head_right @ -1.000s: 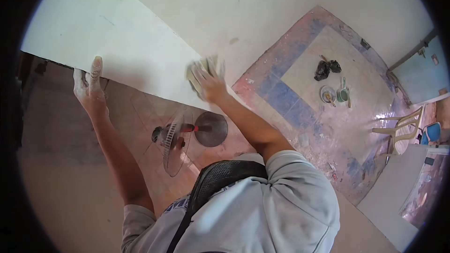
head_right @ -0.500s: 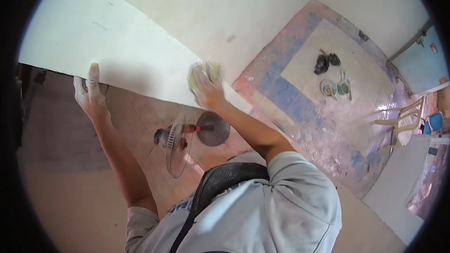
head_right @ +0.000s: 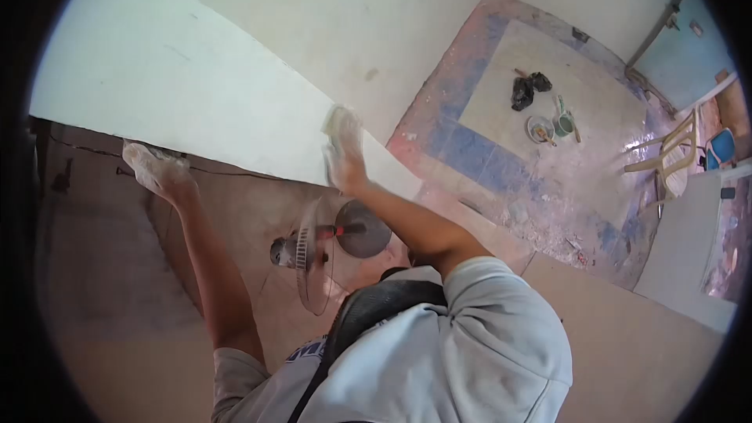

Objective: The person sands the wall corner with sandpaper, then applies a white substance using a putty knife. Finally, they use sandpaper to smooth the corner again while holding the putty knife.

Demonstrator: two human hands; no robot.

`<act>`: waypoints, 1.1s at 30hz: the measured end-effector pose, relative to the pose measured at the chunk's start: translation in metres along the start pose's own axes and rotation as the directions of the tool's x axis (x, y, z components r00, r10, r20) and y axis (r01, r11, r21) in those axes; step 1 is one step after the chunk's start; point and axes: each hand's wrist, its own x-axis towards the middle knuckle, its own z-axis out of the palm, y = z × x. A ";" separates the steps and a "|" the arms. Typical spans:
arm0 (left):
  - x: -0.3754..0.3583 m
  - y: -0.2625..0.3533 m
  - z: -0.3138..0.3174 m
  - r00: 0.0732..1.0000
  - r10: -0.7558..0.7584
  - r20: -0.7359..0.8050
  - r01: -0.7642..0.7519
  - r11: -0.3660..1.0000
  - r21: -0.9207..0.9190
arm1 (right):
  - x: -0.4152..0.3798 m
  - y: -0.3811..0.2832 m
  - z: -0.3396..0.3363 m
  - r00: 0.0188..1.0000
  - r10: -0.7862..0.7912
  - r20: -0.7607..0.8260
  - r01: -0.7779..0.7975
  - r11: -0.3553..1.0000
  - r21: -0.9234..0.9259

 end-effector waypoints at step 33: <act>0.041 0.007 0.049 0.944 0.173 -0.282 -0.239 0.945 -0.222 | 0.001 -0.023 -0.002 0.942 -0.335 0.039 0.336 0.924 -0.181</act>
